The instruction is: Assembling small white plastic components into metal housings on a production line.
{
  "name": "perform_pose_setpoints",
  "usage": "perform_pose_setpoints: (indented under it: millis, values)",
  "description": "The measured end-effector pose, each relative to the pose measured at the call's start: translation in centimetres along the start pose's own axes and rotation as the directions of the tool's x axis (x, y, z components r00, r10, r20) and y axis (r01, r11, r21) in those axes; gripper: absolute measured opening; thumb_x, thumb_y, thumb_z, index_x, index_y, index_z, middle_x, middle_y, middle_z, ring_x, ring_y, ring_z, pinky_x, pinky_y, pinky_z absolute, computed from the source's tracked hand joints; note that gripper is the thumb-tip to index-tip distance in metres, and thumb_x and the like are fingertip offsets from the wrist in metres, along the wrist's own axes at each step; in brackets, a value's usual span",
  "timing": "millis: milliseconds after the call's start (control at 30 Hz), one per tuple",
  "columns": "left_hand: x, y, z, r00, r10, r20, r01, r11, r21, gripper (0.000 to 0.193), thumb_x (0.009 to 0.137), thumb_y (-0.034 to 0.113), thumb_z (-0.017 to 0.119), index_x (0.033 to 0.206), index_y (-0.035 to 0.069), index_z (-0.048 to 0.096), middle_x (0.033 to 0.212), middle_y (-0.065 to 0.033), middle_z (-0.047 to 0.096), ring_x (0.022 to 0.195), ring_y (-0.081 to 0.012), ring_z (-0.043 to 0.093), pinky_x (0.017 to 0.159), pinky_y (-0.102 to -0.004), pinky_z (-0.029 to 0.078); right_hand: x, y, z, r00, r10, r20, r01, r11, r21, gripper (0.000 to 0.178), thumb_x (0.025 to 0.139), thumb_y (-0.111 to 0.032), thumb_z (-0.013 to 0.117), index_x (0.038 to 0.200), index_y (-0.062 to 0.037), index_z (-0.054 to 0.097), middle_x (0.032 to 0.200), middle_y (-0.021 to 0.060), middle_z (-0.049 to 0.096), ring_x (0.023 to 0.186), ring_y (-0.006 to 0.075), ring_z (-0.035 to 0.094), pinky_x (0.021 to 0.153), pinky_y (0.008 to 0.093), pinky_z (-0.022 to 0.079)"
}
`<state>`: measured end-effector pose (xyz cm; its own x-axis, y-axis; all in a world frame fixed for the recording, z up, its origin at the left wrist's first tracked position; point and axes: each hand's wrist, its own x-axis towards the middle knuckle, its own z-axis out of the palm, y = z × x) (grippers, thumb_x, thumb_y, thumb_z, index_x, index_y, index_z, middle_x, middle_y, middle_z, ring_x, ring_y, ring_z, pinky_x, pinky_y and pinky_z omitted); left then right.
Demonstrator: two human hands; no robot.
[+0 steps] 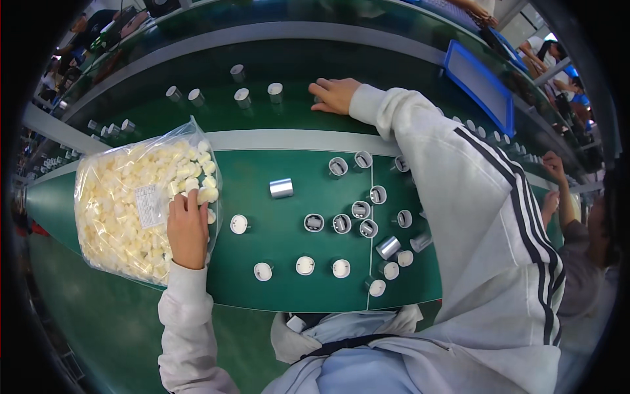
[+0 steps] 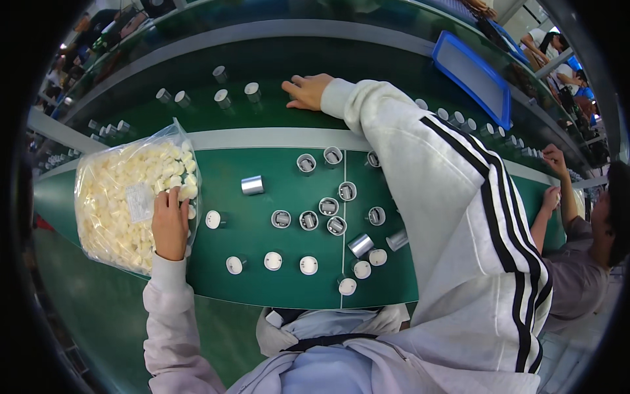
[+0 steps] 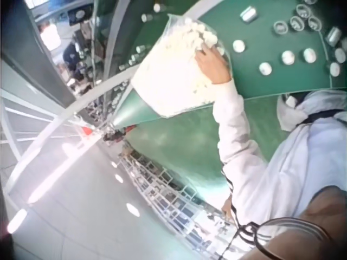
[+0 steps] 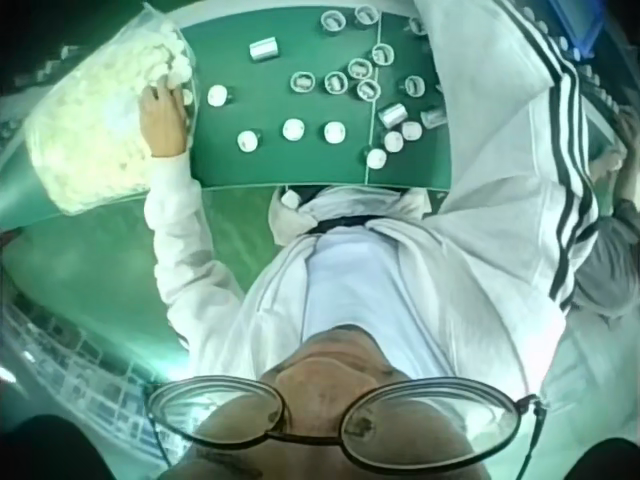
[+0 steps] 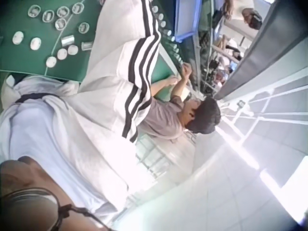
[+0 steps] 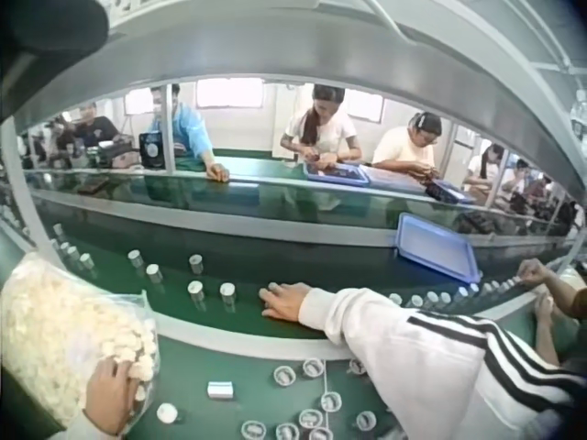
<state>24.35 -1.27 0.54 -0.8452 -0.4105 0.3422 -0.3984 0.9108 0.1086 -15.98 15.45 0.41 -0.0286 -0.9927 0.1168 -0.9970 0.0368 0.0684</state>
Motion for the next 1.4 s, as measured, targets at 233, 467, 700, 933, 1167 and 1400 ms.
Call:
perform_pose_setpoints:
  millis: [233,467,700,933,1167,1400]
  values:
    - [1.6,0.2,1.7,0.998,0.059,0.027,-0.056,0.995,-0.088,0.024,0.093,0.013,0.057,0.115,0.005,0.053,0.102,-0.0185,0.059,0.091,-0.0385,0.059,0.074,-0.0429,0.049,-1.5,0.6,-9.7,0.988,0.119,-0.094,-0.116,0.992,0.042,0.038,0.093,-0.043,0.058,0.112,-0.0127,0.047,0.098,0.0129,0.065,0.083,0.0388,0.065,0.070,0.0460,0.053]
    - [0.0,-1.9,1.5,0.996,0.019,-0.086,-0.039,0.972,-0.232,0.019,0.093,0.009,0.056,0.109,0.000,0.053,0.099,-0.0225,0.062,0.088,-0.0427,0.060,0.073,-0.0451,0.048,-21.1,-11.2,-18.6,0.779,0.486,-0.395,-0.530,0.848,-0.002,0.034,0.091,-0.019,0.065,0.115,-0.0023,0.047,0.094,0.0180,0.063,0.081,0.0344,0.065,0.066,0.0410,0.051]
    - [1.0,-2.6,2.1,0.997,0.023,-0.077,-0.051,0.919,-0.391,0.014,0.091,0.009,0.058,0.102,0.001,0.054,0.078,-0.0208,0.060,0.071,-0.0399,0.058,0.064,-0.0456,0.045,-36.4,-14.4,-10.4,0.272,0.942,-0.195,-0.961,0.276,-0.006,0.030,0.093,-0.030,0.059,0.108,-0.0095,0.045,0.104,0.0170,0.062,0.088,0.0401,0.065,0.071,0.0485,0.053]
    - [0.9,-1.1,0.2,0.993,0.094,-0.067,-0.111,0.936,-0.334,0.031,0.086,0.006,0.063,0.116,0.001,0.055,0.084,-0.0181,0.057,0.073,-0.0341,0.056,0.066,-0.0426,0.045,-35.7,-12.2,-11.4,0.261,0.960,0.097,-0.868,0.277,-0.412,0.055,0.092,-0.057,0.051,0.126,-0.0139,0.051,0.114,0.0226,0.058,0.103,0.0402,0.060,0.086,0.0475,0.049]
    - [0.5,-0.6,0.6,1.000,0.009,-0.016,-0.013,0.975,-0.222,0.035,0.089,0.013,0.062,0.121,0.001,0.054,0.095,-0.0199,0.059,0.084,-0.0372,0.057,0.073,-0.0425,0.047,-13.3,-5.6,-9.7,0.836,0.538,-0.111,-0.549,0.823,-0.144,0.069,0.087,-0.062,0.053,0.135,-0.0117,0.045,0.116,0.0193,0.055,0.100,0.0357,0.061,0.079,0.0455,0.054]
    - [1.1,0.2,-0.1,0.996,0.065,0.056,-0.054,0.981,-0.185,0.035,0.090,0.022,0.064,0.119,0.003,0.056,0.097,-0.0187,0.060,0.085,-0.0366,0.059,0.071,-0.0419,0.048,-8.5,-0.1,-2.0,0.974,0.224,0.030,-0.220,0.970,-0.106,0.056,0.093,-0.054,0.051,0.129,-0.0115,0.044,0.114,0.0172,0.053,0.086,0.0355,0.066,0.065,0.0429,0.055]
